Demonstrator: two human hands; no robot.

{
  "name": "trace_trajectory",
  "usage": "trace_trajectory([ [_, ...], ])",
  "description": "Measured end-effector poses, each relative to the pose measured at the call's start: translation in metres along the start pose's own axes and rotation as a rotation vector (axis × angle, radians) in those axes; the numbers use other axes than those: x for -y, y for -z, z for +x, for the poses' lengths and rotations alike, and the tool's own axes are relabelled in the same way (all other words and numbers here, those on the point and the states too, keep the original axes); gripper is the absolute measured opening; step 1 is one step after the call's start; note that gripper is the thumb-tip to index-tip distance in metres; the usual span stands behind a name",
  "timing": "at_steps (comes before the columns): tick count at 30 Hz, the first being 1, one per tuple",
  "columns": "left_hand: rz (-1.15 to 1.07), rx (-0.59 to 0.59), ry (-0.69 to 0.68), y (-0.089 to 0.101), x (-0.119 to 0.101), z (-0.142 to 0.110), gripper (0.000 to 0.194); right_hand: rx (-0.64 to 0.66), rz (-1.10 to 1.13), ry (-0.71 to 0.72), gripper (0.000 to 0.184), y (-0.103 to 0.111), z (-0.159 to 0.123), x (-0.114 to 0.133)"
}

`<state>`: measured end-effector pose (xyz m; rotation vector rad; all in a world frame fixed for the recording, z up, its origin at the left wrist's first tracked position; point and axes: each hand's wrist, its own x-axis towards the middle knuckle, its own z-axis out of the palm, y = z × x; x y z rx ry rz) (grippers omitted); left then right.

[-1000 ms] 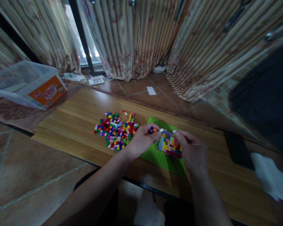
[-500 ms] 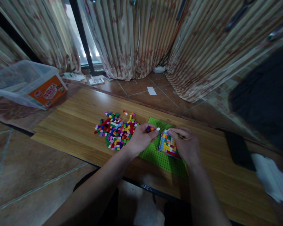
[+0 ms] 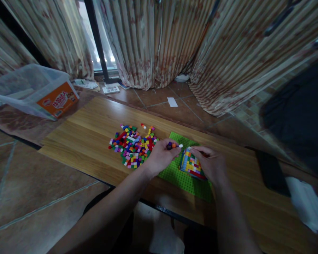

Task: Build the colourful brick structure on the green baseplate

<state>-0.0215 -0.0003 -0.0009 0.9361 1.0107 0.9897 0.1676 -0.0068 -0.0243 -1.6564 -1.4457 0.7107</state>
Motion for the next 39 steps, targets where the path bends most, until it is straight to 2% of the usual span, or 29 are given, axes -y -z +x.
trace_trajectory([
  [12,0.069,0.024,0.007,-0.003,0.004,0.002,0.008,0.036,0.004,-0.024,0.034,-0.001,-0.001,0.0],
  [16,0.085,0.033,-0.003,-0.003,0.005,0.002,0.006,-0.109,-0.071,0.071,0.038,-0.001,-0.009,0.007],
  [19,0.105,0.035,-0.032,-0.003,0.006,0.002,0.007,-0.191,-0.08,0.203,0.029,0.001,-0.017,0.018],
  [21,0.119,0.047,-0.055,-0.003,0.007,0.001,0.007,-0.157,-0.065,0.261,0.026,0.0,-0.023,0.026],
  [25,0.167,0.08,-0.097,-0.003,0.007,-0.001,0.006,-0.053,-0.027,0.271,0.022,-0.005,-0.032,0.034],
  [31,0.213,0.144,-0.162,-0.005,0.013,0.0,0.006,-0.079,0.033,0.248,0.018,-0.011,-0.034,0.03],
  [39,0.241,0.122,-0.2,-0.006,0.016,0.003,0.007,-0.074,0.027,0.236,0.017,-0.012,-0.035,0.031],
])
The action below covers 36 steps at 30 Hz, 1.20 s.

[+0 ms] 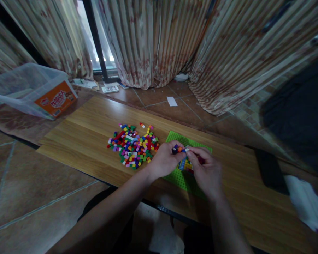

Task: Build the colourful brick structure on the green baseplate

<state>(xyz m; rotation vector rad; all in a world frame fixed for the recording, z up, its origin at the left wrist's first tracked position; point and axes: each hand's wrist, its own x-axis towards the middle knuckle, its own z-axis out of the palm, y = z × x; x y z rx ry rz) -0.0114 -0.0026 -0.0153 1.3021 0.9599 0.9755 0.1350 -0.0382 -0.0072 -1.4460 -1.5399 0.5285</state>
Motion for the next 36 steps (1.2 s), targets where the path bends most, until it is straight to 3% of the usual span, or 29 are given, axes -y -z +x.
trace_trajectory([
  [7,-0.085,0.019,0.03,-0.002,-0.001,-0.002,0.012,-0.023,0.084,-0.039,0.014,0.001,0.0,0.002],
  [11,0.001,-0.003,0.054,-0.004,-0.005,-0.004,0.014,-0.046,0.093,-0.007,0.011,-0.002,-0.001,0.0],
  [15,0.1,-0.048,0.08,-0.007,-0.009,-0.006,0.017,-0.065,-0.039,0.119,0.012,0.0,0.0,-0.003],
  [18,0.05,-0.053,0.097,-0.007,-0.007,-0.005,0.016,-0.093,-0.141,0.176,0.015,0.007,0.003,-0.009],
  [23,-0.013,-0.073,0.11,-0.004,0.0,0.0,0.012,-0.2,-0.256,0.093,0.023,0.023,0.012,-0.024],
  [36,0.03,-0.058,0.08,0.0,0.004,0.001,0.009,0.002,-0.38,0.068,0.031,0.012,0.019,-0.029],
])
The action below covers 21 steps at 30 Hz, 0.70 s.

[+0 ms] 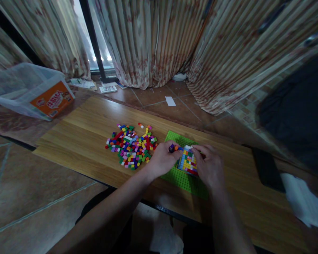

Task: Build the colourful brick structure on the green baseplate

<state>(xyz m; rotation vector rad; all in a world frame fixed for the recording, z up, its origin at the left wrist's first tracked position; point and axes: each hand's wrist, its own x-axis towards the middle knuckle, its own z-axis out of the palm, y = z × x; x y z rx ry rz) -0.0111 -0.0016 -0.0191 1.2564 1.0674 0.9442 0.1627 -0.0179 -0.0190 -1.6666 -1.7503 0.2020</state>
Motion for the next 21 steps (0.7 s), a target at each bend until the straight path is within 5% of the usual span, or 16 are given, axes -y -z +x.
trace_trajectory([
  [21,0.049,0.029,0.023,-0.0004,-0.0051,-0.0036,0.009,0.119,0.122,-0.113,0.027,0.0036,0.006,-0.0032],
])
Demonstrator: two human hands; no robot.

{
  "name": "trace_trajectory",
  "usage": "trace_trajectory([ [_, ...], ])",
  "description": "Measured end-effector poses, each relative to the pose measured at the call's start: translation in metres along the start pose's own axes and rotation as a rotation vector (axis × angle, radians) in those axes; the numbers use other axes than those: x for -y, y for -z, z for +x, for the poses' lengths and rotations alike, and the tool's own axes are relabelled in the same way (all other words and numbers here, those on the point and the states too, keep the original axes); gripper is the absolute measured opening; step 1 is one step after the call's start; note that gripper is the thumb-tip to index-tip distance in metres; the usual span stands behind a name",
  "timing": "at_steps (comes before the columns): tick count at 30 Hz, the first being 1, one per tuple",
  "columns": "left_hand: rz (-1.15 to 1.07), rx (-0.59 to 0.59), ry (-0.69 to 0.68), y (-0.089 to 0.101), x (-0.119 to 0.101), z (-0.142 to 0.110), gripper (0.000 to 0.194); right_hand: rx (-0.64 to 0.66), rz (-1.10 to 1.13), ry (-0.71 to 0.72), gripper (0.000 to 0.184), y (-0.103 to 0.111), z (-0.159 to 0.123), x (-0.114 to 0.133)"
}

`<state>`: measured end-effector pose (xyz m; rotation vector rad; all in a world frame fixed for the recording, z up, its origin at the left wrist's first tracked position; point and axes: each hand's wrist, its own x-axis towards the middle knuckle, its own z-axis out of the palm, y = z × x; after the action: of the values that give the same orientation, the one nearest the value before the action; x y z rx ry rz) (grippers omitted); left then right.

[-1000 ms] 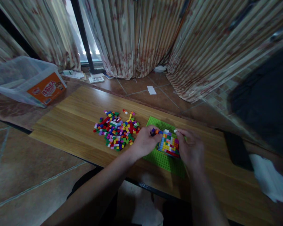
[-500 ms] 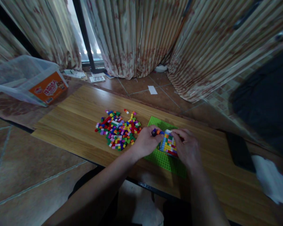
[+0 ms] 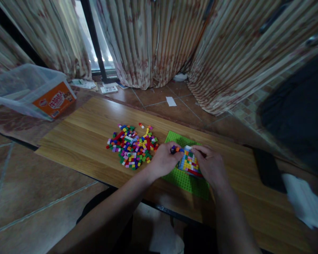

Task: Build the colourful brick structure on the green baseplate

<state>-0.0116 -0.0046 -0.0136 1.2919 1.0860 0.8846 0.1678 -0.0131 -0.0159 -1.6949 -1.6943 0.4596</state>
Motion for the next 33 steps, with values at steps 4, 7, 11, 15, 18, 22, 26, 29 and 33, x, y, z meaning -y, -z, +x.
trace_trajectory([
  [4,-0.004,0.001,0.01,-0.001,0.0,0.0,0.006,0.017,0.023,-0.036,0.03,0.001,-0.002,-0.004],
  [7,-0.021,-0.001,0.007,-0.001,0.001,0.001,0.005,-0.069,0.035,-0.023,0.032,0.003,-0.006,-0.004],
  [11,-0.027,-0.015,-0.001,-0.001,0.002,0.001,0.005,-0.235,0.11,0.082,0.025,0.006,-0.012,0.006],
  [15,-0.046,-0.017,-0.009,-0.001,0.001,0.001,0.005,-0.167,0.213,0.14,0.018,0.003,-0.019,0.023],
  [18,-0.089,-0.004,-0.025,-0.001,0.0,0.001,0.006,-0.103,0.269,0.129,0.017,-0.002,-0.023,0.031],
  [22,-0.15,0.015,-0.065,-0.003,0.001,0.0,0.009,-0.073,0.286,0.116,0.015,-0.005,-0.024,0.033],
  [26,-0.201,0.035,-0.075,-0.005,0.002,0.0,0.011,-0.074,0.308,0.071,0.014,-0.004,-0.024,0.033],
  [29,-0.215,0.046,-0.075,-0.005,0.002,0.0,0.011,-0.075,0.316,0.058,0.014,-0.005,-0.025,0.034],
  [33,-0.192,0.051,-0.072,-0.006,0.0,-0.001,0.011,-0.059,0.291,0.048,0.015,-0.004,-0.025,0.032],
])
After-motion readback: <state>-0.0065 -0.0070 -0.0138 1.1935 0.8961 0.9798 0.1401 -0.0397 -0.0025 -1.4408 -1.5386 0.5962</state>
